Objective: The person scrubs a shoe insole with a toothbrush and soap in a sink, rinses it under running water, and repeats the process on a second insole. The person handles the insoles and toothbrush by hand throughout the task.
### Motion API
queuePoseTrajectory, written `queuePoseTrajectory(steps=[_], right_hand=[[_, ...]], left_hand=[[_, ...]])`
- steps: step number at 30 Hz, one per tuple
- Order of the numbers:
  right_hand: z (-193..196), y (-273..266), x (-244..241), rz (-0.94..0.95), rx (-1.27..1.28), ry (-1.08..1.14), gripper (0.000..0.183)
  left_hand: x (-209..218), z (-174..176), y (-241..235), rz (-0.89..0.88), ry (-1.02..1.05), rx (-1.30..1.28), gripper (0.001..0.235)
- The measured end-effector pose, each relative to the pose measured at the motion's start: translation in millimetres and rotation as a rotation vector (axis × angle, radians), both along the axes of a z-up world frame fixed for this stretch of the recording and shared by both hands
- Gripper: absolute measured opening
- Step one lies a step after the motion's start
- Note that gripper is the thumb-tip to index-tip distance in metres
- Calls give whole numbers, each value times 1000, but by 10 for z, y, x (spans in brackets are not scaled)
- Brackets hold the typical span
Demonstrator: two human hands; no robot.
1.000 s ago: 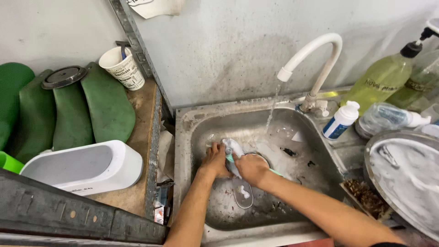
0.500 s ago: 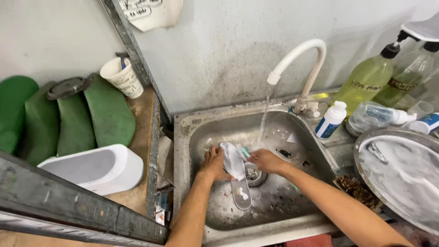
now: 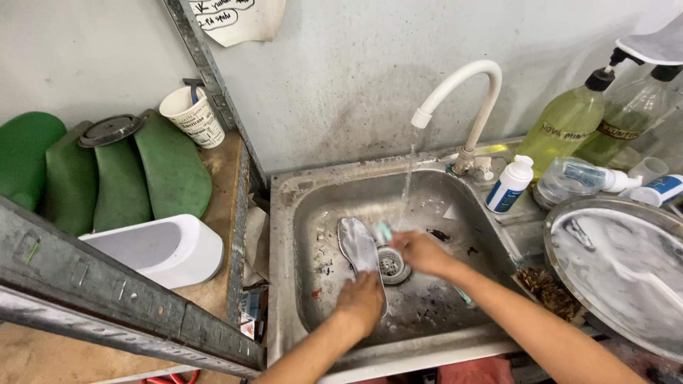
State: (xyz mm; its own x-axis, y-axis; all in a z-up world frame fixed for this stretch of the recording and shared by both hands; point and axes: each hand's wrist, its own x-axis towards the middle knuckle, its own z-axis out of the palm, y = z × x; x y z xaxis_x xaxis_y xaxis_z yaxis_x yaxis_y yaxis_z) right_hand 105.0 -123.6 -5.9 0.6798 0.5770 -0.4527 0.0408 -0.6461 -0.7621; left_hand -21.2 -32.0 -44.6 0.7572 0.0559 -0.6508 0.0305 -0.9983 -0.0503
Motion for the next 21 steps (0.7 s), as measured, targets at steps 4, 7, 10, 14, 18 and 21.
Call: queuePoseTrajectory(steps=[4, 7, 10, 14, 18, 21], right_hand=[[-241, 262, -128, 617, -330, -480, 42], [-506, 687, 34, 714, -464, -686, 65], [-772, 1022, 209, 689, -571, -838, 71], [-498, 685, -15, 834, -469, -852, 66], [-66, 534, -290, 901, -665, -650, 73], [-273, 871, -67, 850, -525, -641, 53]], left_hand=[[26, -510, 40, -11, -210, -148, 41], [99, -917, 61, -28, -289, -138, 30], [139, -1063, 145, -62, -419, -125, 28], [141, -749, 146, -39, -267, -130, 34], [148, -611, 134, -145, -136, -96, 37], [137, -646, 139, -71, -327, -162, 29]])
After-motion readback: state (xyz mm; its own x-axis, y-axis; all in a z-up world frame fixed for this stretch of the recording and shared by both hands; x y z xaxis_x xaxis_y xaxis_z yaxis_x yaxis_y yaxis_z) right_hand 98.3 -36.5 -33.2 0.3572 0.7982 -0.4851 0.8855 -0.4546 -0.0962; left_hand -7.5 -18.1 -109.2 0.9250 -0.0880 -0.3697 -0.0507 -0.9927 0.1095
